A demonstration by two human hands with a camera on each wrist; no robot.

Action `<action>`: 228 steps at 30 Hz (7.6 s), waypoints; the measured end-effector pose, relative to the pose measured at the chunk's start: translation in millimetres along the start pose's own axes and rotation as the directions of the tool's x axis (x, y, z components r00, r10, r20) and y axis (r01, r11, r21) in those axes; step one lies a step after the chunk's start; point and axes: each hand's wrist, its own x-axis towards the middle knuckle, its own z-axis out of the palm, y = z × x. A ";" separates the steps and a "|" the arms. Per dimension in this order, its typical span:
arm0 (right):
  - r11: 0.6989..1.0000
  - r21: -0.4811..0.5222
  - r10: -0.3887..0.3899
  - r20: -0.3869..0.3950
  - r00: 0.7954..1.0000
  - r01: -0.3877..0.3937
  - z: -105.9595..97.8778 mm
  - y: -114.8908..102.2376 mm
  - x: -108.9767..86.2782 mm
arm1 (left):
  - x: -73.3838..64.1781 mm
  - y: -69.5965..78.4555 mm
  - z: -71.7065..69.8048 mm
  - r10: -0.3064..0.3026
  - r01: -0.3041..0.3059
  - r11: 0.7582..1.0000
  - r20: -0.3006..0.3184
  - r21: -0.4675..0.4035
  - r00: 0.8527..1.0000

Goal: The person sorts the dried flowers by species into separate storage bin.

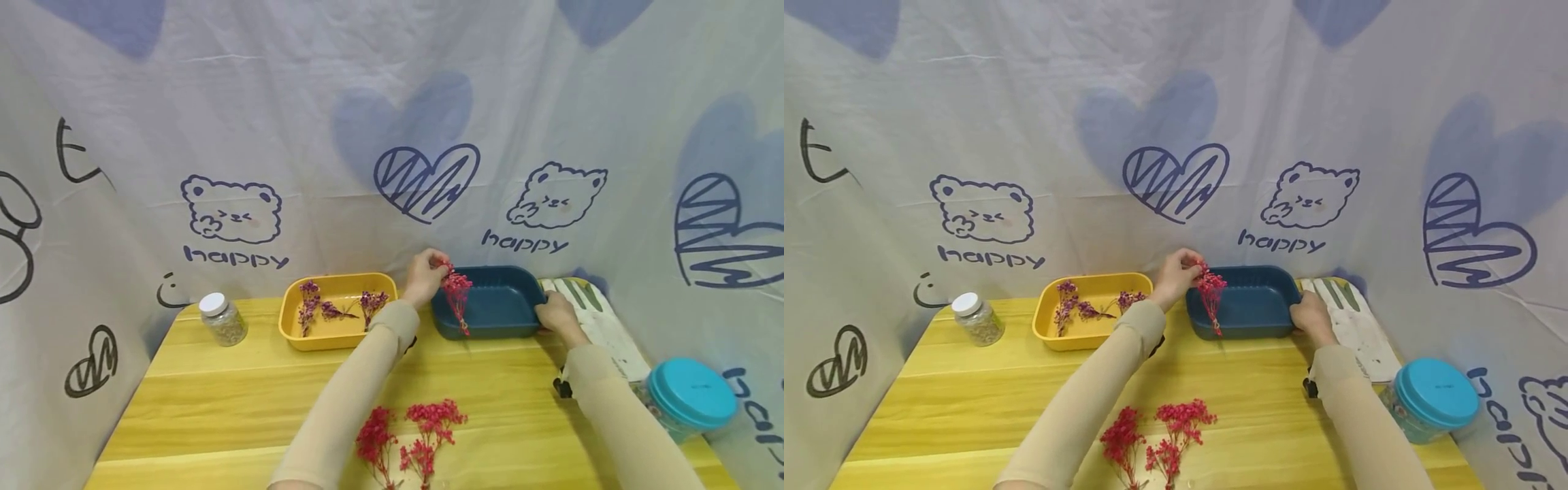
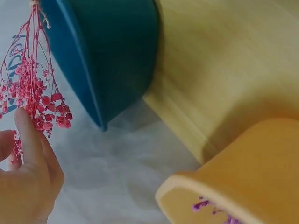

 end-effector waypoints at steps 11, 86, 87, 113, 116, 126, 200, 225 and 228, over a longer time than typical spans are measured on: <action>1.000 0.022 0.010 0.034 0.999 -0.011 14.5 6.8 -10.7 | -3.9 -27.0 5.4 -0.037 0.039 0.991 -0.019 0.124 0.999; 0.999 0.046 -0.006 0.020 1.000 0.005 1.9 4.3 -0.9 | -199.3 -30.5 1.4 -0.262 -0.361 0.454 0.510 0.814 0.820; 0.999 0.043 -0.005 0.019 1.000 0.004 1.9 4.6 -0.9 | -199.0 -30.3 2.0 -0.263 -0.359 0.458 0.510 0.813 0.819; 0.996 0.094 0.001 0.009 1.000 -0.002 0.5 6.4 -0.5 | -71.3 47.8 5.1 -0.224 -0.136 0.841 0.565 0.524 0.794; 0.995 0.097 0.007 0.006 1.000 -0.007 -1.0 4.0 -2.0 | -63.5 43.7 7.6 -0.269 -0.070 0.856 0.556 0.512 0.786; 0.995 0.097 0.001 -0.005 1.000 0.000 -11.0 0.6 0.1 | -45.8 36.4 8.9 -0.247 -0.031 0.844 0.440 0.535 0.863; 0.994 0.108 0.037 -0.021 0.999 -0.034 -1.3 7.6 -9.6 | -175.8 -23.1 -91.8 -0.267 -0.085 0.684 0.356 0.724 0.895; 0.992 0.125 0.035 -0.009 0.999 -0.034 3.5 6.9 -6.9 | -229.4 -58.0 -97.9 -0.239 -0.190 0.646 0.433 0.739 0.869; 0.991 0.129 0.036 -0.011 0.999 -0.034 4.7 7.2 -5.9 | -227.6 -56.8 -98.7 -0.237 -0.188 0.670 0.446 0.719 0.863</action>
